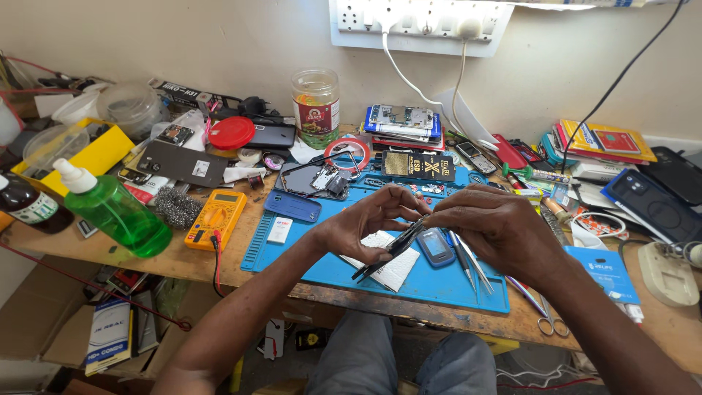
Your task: The person works on a disassembled smartphone, repeatedly peeling and pressing a flexible ribbon cable along the device edge. They rotate the phone to access different sides and use a small tool to adjust the cable. The phone remains open with internal components visible throughout.
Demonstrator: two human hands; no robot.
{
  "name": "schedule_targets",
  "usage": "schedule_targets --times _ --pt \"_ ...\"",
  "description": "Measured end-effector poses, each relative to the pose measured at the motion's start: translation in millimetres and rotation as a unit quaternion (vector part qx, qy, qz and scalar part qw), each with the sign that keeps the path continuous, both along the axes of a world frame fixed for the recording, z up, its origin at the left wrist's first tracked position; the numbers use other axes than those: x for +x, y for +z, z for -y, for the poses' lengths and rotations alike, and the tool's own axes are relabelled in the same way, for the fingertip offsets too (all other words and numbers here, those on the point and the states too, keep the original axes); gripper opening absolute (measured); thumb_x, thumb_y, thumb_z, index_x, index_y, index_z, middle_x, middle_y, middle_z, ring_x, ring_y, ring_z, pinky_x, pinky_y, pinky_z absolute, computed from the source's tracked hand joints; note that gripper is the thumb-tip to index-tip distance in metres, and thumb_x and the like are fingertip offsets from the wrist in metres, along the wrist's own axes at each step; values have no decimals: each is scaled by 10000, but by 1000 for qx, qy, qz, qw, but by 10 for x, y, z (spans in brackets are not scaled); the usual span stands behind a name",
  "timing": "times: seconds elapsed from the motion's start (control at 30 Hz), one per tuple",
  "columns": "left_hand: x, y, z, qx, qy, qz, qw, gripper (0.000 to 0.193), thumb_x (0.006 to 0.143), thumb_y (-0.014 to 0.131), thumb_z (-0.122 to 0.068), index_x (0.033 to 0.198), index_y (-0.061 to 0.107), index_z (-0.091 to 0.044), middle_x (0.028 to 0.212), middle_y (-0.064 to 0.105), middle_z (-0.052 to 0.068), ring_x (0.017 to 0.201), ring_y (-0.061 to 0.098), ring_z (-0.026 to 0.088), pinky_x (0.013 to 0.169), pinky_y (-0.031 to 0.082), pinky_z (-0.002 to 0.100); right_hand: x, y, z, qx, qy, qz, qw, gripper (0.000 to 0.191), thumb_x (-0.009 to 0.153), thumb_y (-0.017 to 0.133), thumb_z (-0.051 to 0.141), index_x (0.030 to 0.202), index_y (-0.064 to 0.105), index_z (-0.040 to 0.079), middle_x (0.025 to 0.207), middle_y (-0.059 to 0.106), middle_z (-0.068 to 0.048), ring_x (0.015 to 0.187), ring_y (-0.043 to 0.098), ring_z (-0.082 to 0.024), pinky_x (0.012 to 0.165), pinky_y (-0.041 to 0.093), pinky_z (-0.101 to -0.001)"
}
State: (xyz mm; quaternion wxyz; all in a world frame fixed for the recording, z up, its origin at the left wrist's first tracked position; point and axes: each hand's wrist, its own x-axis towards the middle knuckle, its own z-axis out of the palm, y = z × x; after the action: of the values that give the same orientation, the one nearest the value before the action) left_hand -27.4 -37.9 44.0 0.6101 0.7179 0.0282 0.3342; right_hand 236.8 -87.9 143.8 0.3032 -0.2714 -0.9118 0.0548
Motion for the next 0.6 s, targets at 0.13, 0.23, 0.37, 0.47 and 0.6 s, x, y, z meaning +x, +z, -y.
schedule_targets --times 0.13,0.23,0.37,0.47,0.6 --pt "16 -5 -8 -5 0 -7 1000 872 784 852 -102 1523 388 -85 1532 473 96 1492 491 267 1315 391 491 -53 54 -15 5 15 22 1000 213 831 741 107 1032 795 156 1016 775 -50 910 743 -244 781 590 -382" --pt "21 -26 -31 -14 0 -7 1000 873 777 857 -101 1518 394 -82 1528 476 91 1487 493 256 1307 393 483 -95 64 -32 10 27 44 999 199 836 736 117 1026 790 146 1013 773 -41 896 737 -246 774 583 -386" --pt "32 -62 -61 -25 -8 4 1000 886 773 863 -94 1522 390 -82 1513 480 88 1485 490 250 1326 386 475 -129 35 -48 39 37 72 996 220 814 731 103 1023 779 148 1017 760 -29 919 719 -246 799 571 -393" --pt "30 -87 -76 -28 -9 4 1000 880 772 862 -88 1514 390 -77 1506 486 92 1482 490 251 1322 388 475 -128 -3 -58 93 25 134 986 297 760 711 87 1044 768 153 1037 750 -19 974 709 -243 831 566 -397" --pt "15 -112 -95 -33 -21 19 999 861 785 854 -87 1511 390 -73 1508 486 90 1498 481 246 1334 380 471 -105 -46 -100 153 11 194 969 365 759 687 128 1120 739 128 1105 733 -33 1040 689 -243 856 556 -395"
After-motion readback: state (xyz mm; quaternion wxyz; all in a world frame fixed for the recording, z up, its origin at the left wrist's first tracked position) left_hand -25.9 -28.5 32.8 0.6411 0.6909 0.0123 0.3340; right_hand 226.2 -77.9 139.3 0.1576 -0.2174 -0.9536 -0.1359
